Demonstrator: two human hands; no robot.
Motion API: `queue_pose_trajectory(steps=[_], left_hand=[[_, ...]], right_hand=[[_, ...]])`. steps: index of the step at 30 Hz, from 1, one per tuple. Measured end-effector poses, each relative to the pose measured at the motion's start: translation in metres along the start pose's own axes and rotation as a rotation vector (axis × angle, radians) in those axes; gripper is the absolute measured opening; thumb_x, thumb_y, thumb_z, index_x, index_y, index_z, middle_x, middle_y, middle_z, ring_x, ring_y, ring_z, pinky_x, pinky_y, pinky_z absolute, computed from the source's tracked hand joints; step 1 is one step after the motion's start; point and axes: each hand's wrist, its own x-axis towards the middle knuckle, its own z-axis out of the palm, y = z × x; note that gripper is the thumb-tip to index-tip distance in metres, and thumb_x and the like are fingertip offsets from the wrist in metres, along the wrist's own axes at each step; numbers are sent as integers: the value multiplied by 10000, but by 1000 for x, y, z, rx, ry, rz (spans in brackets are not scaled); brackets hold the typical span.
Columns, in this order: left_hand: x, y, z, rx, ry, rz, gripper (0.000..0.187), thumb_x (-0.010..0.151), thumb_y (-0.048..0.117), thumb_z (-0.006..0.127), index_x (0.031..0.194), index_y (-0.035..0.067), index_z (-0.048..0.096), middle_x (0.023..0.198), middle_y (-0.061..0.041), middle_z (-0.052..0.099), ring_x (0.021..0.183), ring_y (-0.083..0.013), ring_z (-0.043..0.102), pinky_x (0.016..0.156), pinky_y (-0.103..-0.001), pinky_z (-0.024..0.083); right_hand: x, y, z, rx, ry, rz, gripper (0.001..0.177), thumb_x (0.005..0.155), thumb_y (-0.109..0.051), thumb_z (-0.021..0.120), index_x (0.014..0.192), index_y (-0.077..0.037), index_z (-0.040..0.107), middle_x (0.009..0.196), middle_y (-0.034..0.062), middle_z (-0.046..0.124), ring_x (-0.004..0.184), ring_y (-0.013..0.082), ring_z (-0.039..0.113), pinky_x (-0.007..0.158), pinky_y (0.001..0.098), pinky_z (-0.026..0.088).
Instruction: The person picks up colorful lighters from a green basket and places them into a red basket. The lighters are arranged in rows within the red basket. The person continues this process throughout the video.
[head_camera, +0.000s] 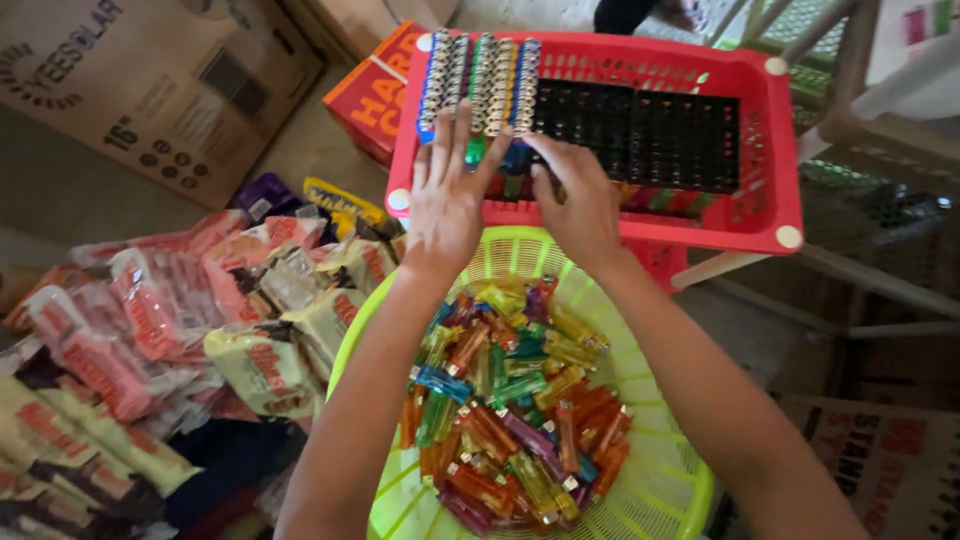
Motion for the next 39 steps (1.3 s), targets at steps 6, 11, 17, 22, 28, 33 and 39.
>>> queue_pose_trajectory(steps=[6, 11, 17, 22, 28, 33, 39], left_hand=[[-1, 3, -11, -24, -22, -3, 832, 843, -65, 592, 1610, 224, 443, 1678, -199, 284, 1560, -406, 266, 1207, -568, 326], [-15, 8, -20, -57, 30, 16, 708, 844, -44, 613, 1526, 112, 506, 1588, -204, 396, 1489, -417, 356, 1165, -570, 364], [-39, 22, -42, -314, -47, -23, 179, 868, 13, 648, 1037, 44, 700, 1123, -162, 657, 1119, -390, 625, 960, -519, 494], [-63, 32, -47, -589, -416, -147, 98, 814, 32, 618, 852, 37, 708, 906, -223, 714, 884, -430, 692, 764, -522, 521], [-99, 11, 5, -250, -746, -205, 120, 825, 72, 626, 877, 22, 723, 914, -243, 719, 897, -435, 694, 771, -551, 535], [-100, 7, 17, -191, -763, -187, 167, 854, 109, 618, 936, 21, 734, 943, -235, 729, 910, -416, 711, 798, -539, 557], [-83, 12, -1, -191, -901, -275, 210, 840, 132, 652, 1013, 42, 730, 1056, -226, 713, 1007, -407, 692, 848, -519, 555]], right_hand=[[0, -5, -1, -13, 2, -10, 393, 997, -20, 688, 1380, -89, 629, 1257, 176, 694, 1121, 341, 691, 946, 407, 564], [-1, -7, -1, 19, 16, 36, 352, 1026, -15, 669, 1369, -80, 629, 1212, 164, 708, 1047, 311, 716, 877, 384, 577], [-13, -14, -2, 88, 53, -8, 219, 998, 38, 644, 1197, -54, 655, 1100, 143, 707, 973, 296, 718, 813, 376, 581], [-28, -38, -24, 213, -225, -30, 97, 851, 54, 624, 887, -27, 662, 881, 143, 682, 805, 309, 688, 725, 400, 552], [-56, -42, -12, 87, -836, 89, 128, 800, -66, 619, 860, -60, 731, 834, 160, 722, 754, 363, 698, 737, 453, 546], [-71, -33, 10, -244, -928, 87, 225, 835, -239, 731, 925, -33, 734, 906, 192, 724, 823, 404, 703, 742, 509, 549], [-80, -36, 34, -360, -990, 119, 343, 786, -270, 786, 1007, -20, 706, 918, 209, 723, 843, 398, 716, 713, 522, 565]])
